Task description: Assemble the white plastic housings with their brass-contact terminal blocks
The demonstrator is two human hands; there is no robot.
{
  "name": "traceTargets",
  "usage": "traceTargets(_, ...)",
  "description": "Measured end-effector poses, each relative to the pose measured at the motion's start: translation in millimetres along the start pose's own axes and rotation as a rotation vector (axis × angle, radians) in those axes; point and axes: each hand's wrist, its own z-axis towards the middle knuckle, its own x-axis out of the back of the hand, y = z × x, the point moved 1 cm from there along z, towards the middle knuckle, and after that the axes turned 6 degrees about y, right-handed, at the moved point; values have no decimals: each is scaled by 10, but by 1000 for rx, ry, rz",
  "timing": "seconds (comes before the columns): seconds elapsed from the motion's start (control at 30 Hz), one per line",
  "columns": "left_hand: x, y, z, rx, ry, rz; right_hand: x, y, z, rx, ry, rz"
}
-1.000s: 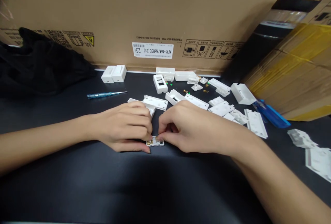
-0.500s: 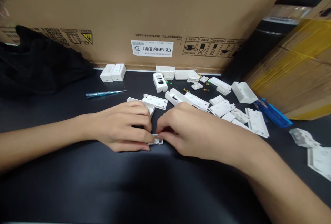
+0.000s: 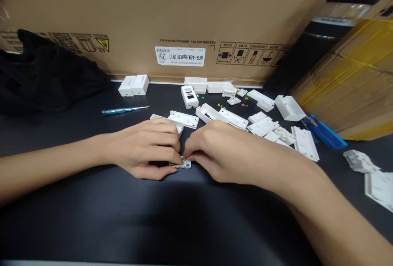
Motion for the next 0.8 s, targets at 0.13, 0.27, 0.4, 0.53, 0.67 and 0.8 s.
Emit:
traceTargets(0.13,1,1,2,-1,4,-4,5,5,-4,7,-20,18)
traceTargets(0.27,5,6,3,-10,14,-7,-1,0,5,7,-20,14)
traceTargets(0.4,7,7,-3,-5,11,-7,5,11,-8,11,-8,51)
traceTargets(0.53,5,3,-15,-7,21,-8,33,38,-33,-33,-16,113)
traceTargets(0.67,4,0,-17,-8,21,-6,40,59,-21,-57,-13,139)
traceTargets(0.8,12,3,0,-14,22,-23,13,89,5,-78,-28,169)
